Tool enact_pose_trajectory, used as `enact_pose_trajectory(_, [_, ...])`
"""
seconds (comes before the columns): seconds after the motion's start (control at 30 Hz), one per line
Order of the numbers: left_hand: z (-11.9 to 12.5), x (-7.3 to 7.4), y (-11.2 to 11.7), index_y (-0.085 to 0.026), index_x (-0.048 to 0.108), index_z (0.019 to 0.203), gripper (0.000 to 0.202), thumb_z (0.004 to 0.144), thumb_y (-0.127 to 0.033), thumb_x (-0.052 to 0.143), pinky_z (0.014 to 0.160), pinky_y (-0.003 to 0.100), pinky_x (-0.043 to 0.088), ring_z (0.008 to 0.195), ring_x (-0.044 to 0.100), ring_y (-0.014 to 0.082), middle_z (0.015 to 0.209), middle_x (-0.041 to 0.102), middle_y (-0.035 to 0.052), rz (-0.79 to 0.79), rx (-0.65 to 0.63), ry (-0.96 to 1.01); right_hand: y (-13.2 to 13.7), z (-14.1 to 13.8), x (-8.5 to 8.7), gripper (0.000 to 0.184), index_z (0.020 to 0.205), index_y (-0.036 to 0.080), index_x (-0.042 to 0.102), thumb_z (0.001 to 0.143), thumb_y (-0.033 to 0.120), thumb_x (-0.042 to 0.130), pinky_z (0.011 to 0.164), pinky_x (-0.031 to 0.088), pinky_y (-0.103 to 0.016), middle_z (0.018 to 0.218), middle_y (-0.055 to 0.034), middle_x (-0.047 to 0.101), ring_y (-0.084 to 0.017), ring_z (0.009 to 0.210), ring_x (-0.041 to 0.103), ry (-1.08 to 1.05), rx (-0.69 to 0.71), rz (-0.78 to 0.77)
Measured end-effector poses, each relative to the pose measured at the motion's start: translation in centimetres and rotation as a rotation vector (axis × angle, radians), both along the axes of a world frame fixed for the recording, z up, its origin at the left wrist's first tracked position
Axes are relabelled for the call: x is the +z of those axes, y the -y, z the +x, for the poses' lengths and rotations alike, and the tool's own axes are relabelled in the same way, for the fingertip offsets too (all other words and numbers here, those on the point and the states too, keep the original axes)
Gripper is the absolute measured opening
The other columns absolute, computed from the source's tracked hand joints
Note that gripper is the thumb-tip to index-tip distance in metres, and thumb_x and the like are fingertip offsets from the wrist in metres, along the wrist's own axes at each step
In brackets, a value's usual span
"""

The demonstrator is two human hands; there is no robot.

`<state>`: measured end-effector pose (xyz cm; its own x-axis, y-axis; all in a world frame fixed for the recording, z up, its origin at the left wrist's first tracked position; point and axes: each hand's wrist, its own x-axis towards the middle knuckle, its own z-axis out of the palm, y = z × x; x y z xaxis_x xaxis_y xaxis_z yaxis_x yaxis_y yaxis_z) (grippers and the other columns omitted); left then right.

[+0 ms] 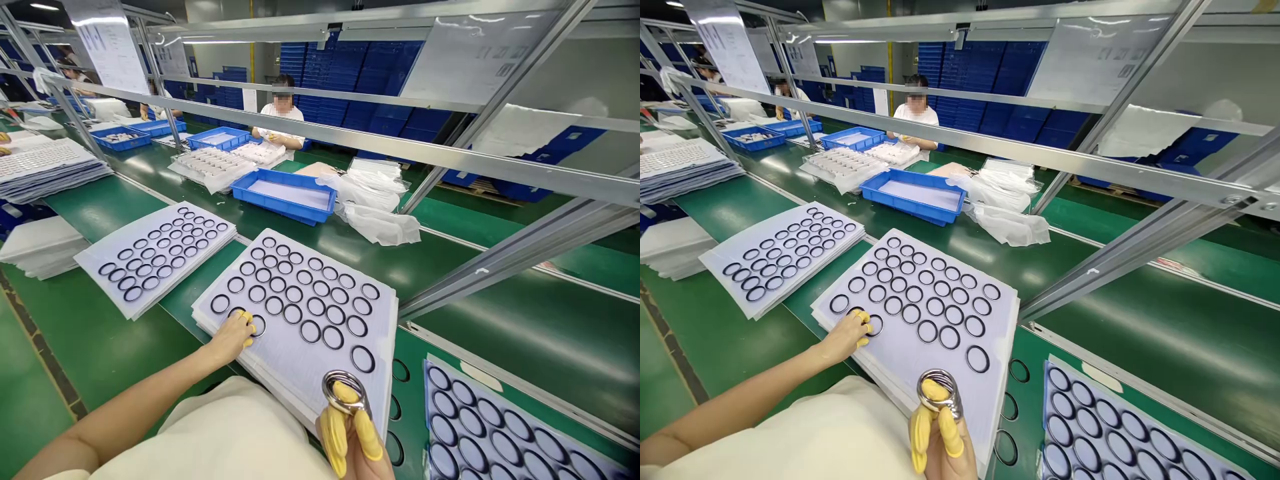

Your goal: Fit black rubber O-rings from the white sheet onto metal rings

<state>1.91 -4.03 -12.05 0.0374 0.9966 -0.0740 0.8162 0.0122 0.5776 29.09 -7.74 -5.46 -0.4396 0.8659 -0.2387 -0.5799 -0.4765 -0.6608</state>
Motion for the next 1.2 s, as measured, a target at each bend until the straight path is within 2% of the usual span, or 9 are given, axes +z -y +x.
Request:
enact_pose_trajectory(0.1, [0.2, 0.2, 0.0, -0.015, 0.063, 0.073, 0.013, 0.079, -0.005, 0.056, 0.090, 0.045, 0.039, 0.096, 0.053, 0.0249, 0.095, 0.061, 0.0103, 0.005, 0.009, 0.094, -0.1, -0.2, -0.3, 0.040, 0.058, 0.022, 0.061, 0.083, 0.053, 0.060, 0.046, 0.030, -0.025, 0.046, 0.0022, 0.045, -0.011, 0.044, 0.036, -0.005, 0.001, -0.001])
enact_pose_trajectory(0.17, [0.6, 1.5, 0.0, -0.016, 0.062, 0.079, 0.012, 0.085, -0.013, 0.053, 0.086, 0.040, 0.043, 0.091, 0.055, 0.0220, 0.091, 0.062, 0.0082, 0.001, 0.027, 0.193, -0.3, -0.3, -0.4, 0.032, 0.068, 0.023, 0.065, 0.084, 0.052, 0.060, 0.046, 0.031, -0.025, 0.046, 0.0031, 0.046, -0.011, 0.044, 0.035, 0.002, -0.015, -0.025])
enact_pose_trajectory(0.23, [1.2, 3.4, 0.2, -0.017, 0.060, 0.091, 0.015, 0.091, -0.023, 0.046, 0.078, 0.034, 0.046, 0.083, 0.058, 0.0183, 0.088, 0.064, 0.0063, -0.010, 0.041, 0.305, -0.4, -0.5, -0.3, 0.025, 0.082, 0.025, 0.067, 0.083, 0.050, 0.063, 0.046, 0.032, -0.025, 0.048, 0.0042, 0.048, -0.011, 0.043, 0.035, 0.023, -0.052, -0.043])
enact_pose_trajectory(0.3, [2.1, 5.8, 0.4, -0.016, 0.056, 0.100, 0.021, 0.093, -0.032, 0.044, 0.070, 0.029, 0.047, 0.075, 0.059, 0.0150, 0.083, 0.064, 0.0044, -0.052, 0.064, 0.544, -0.5, -0.7, -0.1, 0.024, 0.088, 0.025, 0.066, 0.083, 0.049, 0.064, 0.046, 0.033, -0.024, 0.050, 0.0042, 0.050, -0.011, 0.044, 0.038, 0.053, -0.075, -0.048])
enact_pose_trajectory(0.37, [3.3, 8.1, 0.6, -0.016, 0.053, 0.103, 0.028, 0.088, -0.040, 0.056, 0.065, 0.026, 0.044, 0.066, 0.056, 0.0124, 0.075, 0.063, 0.0013, -0.143, 0.106, 0.957, -0.5, -0.9, 0.4, 0.025, 0.090, 0.025, 0.066, 0.083, 0.048, 0.065, 0.046, 0.036, -0.024, 0.051, 0.0039, 0.052, -0.011, 0.045, 0.042, 0.076, -0.062, -0.055])
enact_pose_trajectory(0.43, [4.5, 10.0, 0.7, -0.016, 0.053, 0.102, 0.038, 0.079, -0.042, 0.068, 0.060, 0.023, 0.041, 0.059, 0.051, 0.0097, 0.069, 0.061, -0.0011, -0.235, 0.104, 1.255, -0.3, -1.0, 0.8, 0.026, 0.093, 0.024, 0.067, 0.082, 0.048, 0.066, 0.046, 0.037, -0.024, 0.052, 0.0030, 0.055, -0.011, 0.045, 0.045, 0.091, -0.030, -0.055])
enact_pose_trajectory(0.53, [6.1, 11.7, 0.8, -0.015, 0.055, 0.098, 0.042, 0.073, -0.042, 0.075, 0.054, 0.022, 0.039, 0.054, 0.049, 0.0078, 0.067, 0.061, -0.0013, -0.323, 0.042, 1.404, 0.0, -1.0, 1.4, 0.029, 0.094, 0.023, 0.068, 0.079, 0.048, 0.069, 0.043, 0.037, -0.023, 0.055, 0.0004, 0.062, -0.013, 0.045, 0.049, 0.104, 0.007, -0.037])
enact_pose_trajectory(0.8, [7.6, 12.6, 0.9, -0.015, 0.054, 0.097, 0.042, 0.073, -0.042, 0.075, 0.045, 0.018, 0.037, 0.048, 0.052, 0.0071, 0.063, 0.061, -0.0021, -0.368, -0.056, 1.441, 0.7, -0.5, 1.5, 0.033, 0.090, 0.022, 0.066, 0.076, 0.051, 0.071, 0.043, 0.034, -0.022, 0.052, 0.0015, 0.061, -0.012, 0.042, 0.049, 0.101, 0.025, 0.037])
enact_pose_trajectory(1.2, [8.2, 12.6, 1.0, -0.016, 0.053, 0.099, 0.043, 0.074, -0.043, 0.074, 0.047, 0.018, 0.038, 0.048, 0.051, 0.0063, 0.065, 0.058, -0.0029, -0.396, -0.097, 1.386, 1.2, -0.4, 1.1, 0.039, 0.090, 0.019, 0.067, 0.070, 0.052, 0.075, 0.046, 0.033, -0.023, 0.053, 0.0003, 0.063, -0.011, 0.044, 0.048, 0.078, -0.001, 0.011])
